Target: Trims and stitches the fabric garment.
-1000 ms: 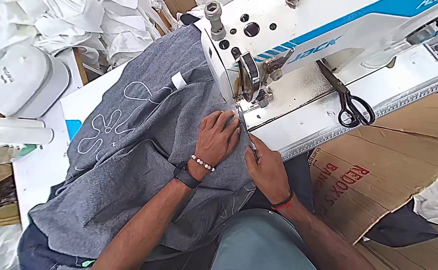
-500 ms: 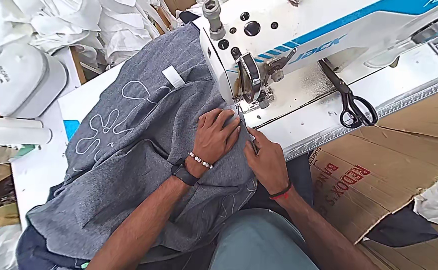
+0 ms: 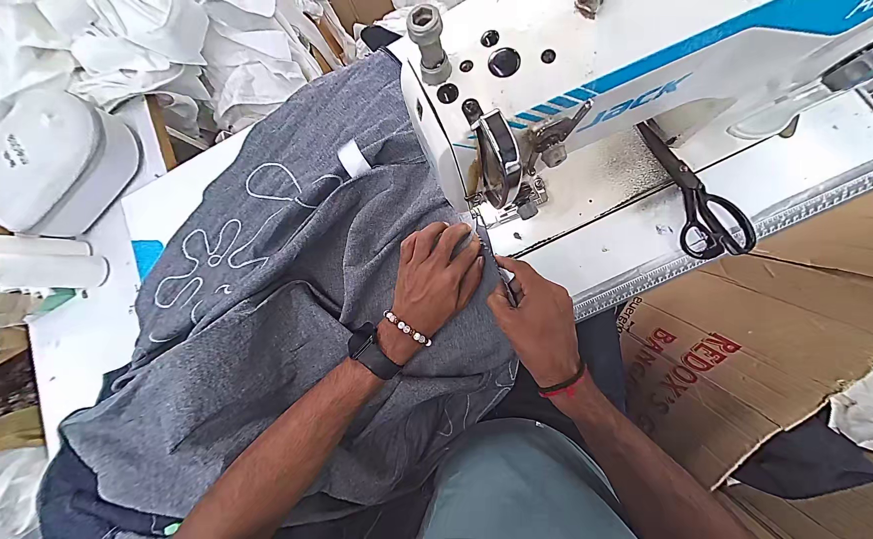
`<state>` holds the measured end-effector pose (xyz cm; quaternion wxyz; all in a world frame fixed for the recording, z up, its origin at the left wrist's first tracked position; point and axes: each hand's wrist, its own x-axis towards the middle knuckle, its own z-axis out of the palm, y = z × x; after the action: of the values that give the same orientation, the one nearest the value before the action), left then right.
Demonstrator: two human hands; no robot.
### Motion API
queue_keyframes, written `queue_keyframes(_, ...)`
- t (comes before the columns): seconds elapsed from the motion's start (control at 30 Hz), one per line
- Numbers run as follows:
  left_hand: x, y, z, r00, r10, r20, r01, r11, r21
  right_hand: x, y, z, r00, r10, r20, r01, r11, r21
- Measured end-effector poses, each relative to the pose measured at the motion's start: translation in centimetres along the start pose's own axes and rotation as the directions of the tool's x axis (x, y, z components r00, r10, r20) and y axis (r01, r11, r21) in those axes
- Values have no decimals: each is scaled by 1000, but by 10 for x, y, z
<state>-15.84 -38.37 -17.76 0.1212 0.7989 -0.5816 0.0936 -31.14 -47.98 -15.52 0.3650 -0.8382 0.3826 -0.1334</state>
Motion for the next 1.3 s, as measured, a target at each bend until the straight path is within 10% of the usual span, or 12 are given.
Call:
queue_keyframes(0.73,-7,23,4,990,-136,20,136,990,38,-5,6,2,993,-95,-70,87,990,-110)
queue_keyframes(1.2,16,-32,-4,974,226,-35,-227,973,-38,13,-4,6,991,-112,-66,103,986,-134)
queue_keyframes(1.3,10,-9,-5,992,123,12,-122,992,-18,13,-3,8,992,-116,-43,108,983,-148)
